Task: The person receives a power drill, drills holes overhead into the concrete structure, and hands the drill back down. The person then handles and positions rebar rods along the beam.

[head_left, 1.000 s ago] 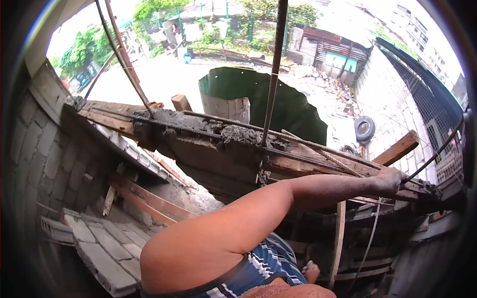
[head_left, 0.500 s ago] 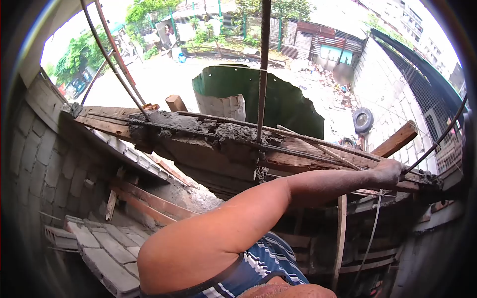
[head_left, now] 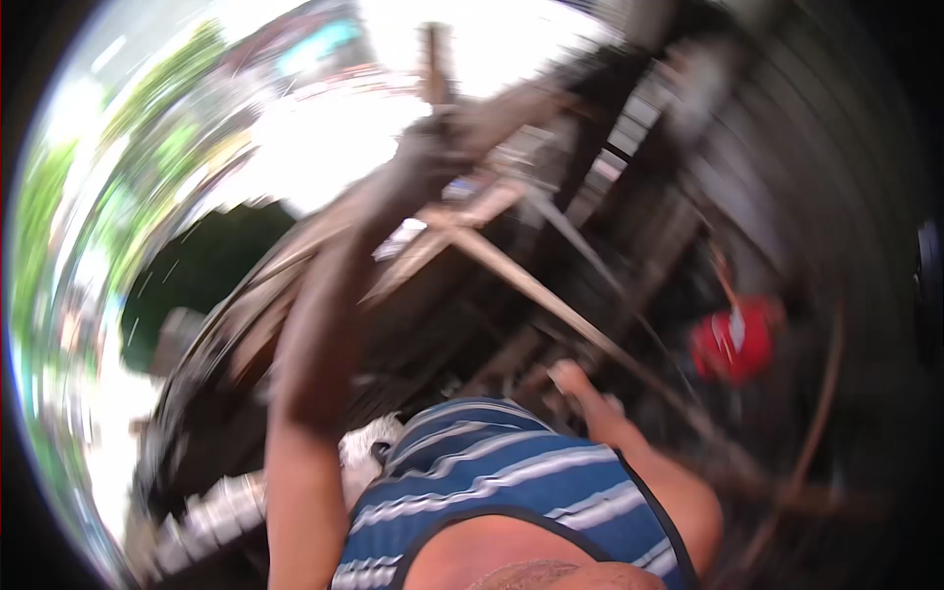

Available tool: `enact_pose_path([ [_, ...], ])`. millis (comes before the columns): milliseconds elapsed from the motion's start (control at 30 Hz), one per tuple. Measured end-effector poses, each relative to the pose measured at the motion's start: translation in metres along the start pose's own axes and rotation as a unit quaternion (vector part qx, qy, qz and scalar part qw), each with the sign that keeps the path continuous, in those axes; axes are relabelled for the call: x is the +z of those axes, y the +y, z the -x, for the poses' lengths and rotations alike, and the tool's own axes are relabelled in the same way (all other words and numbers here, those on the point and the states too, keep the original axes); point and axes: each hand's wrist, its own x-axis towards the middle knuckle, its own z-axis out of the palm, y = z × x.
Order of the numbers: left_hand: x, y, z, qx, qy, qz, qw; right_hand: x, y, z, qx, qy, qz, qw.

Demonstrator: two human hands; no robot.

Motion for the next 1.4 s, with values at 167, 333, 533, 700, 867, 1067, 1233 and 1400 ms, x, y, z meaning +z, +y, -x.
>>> enact_pose_path([
  [167,0.002,-0.011,-0.012,-0.246,0.017,0.257,0.934,-0.054,-0.012,0.029,0.465,-0.007,-0.236,0.853],
  [333,0.008,0.010,-0.009,-0.240,0.042,0.187,0.952,-0.079,-0.015,0.079,0.558,-0.013,-0.307,0.771],
  [533,0.009,0.013,-0.008,-0.250,0.043,0.152,0.955,-0.053,-0.003,0.139,0.576,-0.103,-0.285,0.760],
  [700,0.010,0.020,-0.007,-0.246,0.046,0.140,0.958,-0.050,0.003,0.154,0.643,-0.112,-0.323,0.685],
  [867,0.012,0.021,-0.008,-0.231,0.046,0.143,0.961,-0.035,0.003,0.127,0.568,-0.141,-0.279,0.761],
  [1067,0.012,0.029,-0.008,-0.234,0.049,0.116,0.964,-0.013,-0.001,0.095,0.304,-0.238,-0.123,0.914],
  [1233,0.012,0.027,-0.007,-0.236,0.052,0.125,0.962,0.008,0.004,0.090,0.194,-0.260,-0.003,0.946],
  [1400,0.013,0.029,-0.007,-0.245,0.064,0.138,0.958,-0.013,-0.004,0.101,0.189,-0.280,-0.002,0.941],
])
